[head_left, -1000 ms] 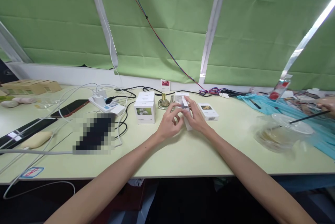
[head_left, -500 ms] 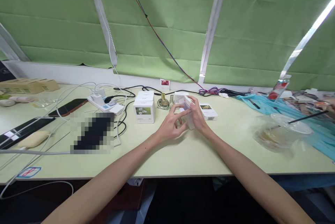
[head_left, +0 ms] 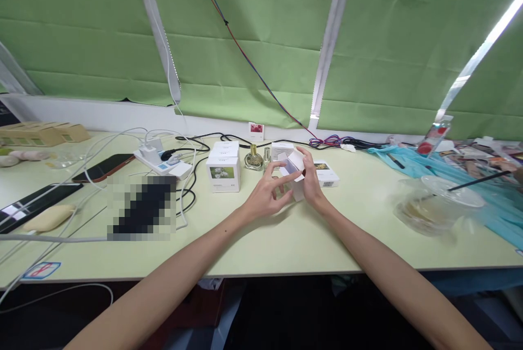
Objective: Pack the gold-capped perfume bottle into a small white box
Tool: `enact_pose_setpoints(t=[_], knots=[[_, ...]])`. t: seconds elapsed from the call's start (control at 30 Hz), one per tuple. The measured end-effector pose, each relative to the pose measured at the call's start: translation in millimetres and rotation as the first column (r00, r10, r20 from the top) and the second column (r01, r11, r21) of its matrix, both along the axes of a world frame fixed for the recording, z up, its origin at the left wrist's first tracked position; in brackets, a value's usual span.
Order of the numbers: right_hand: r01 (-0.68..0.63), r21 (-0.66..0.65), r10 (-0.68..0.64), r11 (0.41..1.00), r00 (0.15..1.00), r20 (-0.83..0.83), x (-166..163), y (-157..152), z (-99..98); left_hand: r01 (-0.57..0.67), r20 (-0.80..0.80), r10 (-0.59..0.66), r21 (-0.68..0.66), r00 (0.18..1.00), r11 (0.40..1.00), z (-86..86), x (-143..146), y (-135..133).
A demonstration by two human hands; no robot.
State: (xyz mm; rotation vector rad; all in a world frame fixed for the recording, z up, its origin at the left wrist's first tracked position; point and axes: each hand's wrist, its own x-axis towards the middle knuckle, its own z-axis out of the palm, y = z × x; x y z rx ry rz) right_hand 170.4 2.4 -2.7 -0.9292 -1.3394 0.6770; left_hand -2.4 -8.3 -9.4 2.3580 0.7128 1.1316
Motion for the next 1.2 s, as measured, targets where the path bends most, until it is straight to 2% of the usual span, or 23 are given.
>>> enact_pose_setpoints(t=[0.33, 0.53, 0.6, 0.7, 0.77, 0.87, 1.07, 1.2], knots=[[-0.017, 0.019, 0.018, 1.000, 0.999, -0.051, -0.7, 3.4, -5.5, 0.013, -0.029, -0.011, 0.055, 1.000, 0.998, 0.9, 0.9, -1.9], [0.031, 0.071, -0.031, 0.997, 0.999, -0.007, -1.8, 1.8, -5.1, 0.010, 0.104, -0.012, 0.018, 0.995, 1.000, 2.8, -1.0, 0.0], [0.044, 0.074, -0.045, 0.996, 0.999, 0.008, -2.3, 0.7, -4.4, -0.038, 0.171, 0.035, 0.014, 0.985, 0.999, 2.6, -2.4, 5.2], [0.044, 0.053, -0.046, 0.998, 0.999, 0.026, -2.7, -1.0, -3.4, -0.230, 0.201, 0.226, -0.003, 0.953, 0.973, 0.5, -4.3, 16.4], [0.034, 0.038, -0.035, 0.999, 0.999, 0.031, -2.8, -1.8, -3.1, -0.359, 0.151, 0.360, -0.029, 0.921, 0.933, -1.7, -5.8, 24.1], [0.028, 0.034, -0.030, 0.999, 0.998, 0.046, -2.9, -1.9, -3.6, -0.449, -0.004, 0.449, -0.060, 0.893, 0.892, -4.8, -8.4, 32.2], [0.029, 0.071, -0.035, 0.997, 0.996, 0.078, -4.0, -1.8, -3.8, -0.495, -0.331, 0.454, -0.045, 0.827, 0.868, -4.3, -10.5, 35.5], [-0.004, 0.082, -0.007, 0.997, 0.992, 0.124, -5.6, -6.0, -1.5, -0.519, -0.463, 0.466, 0.014, 0.754, 0.855, -1.1, -8.3, 35.4]])
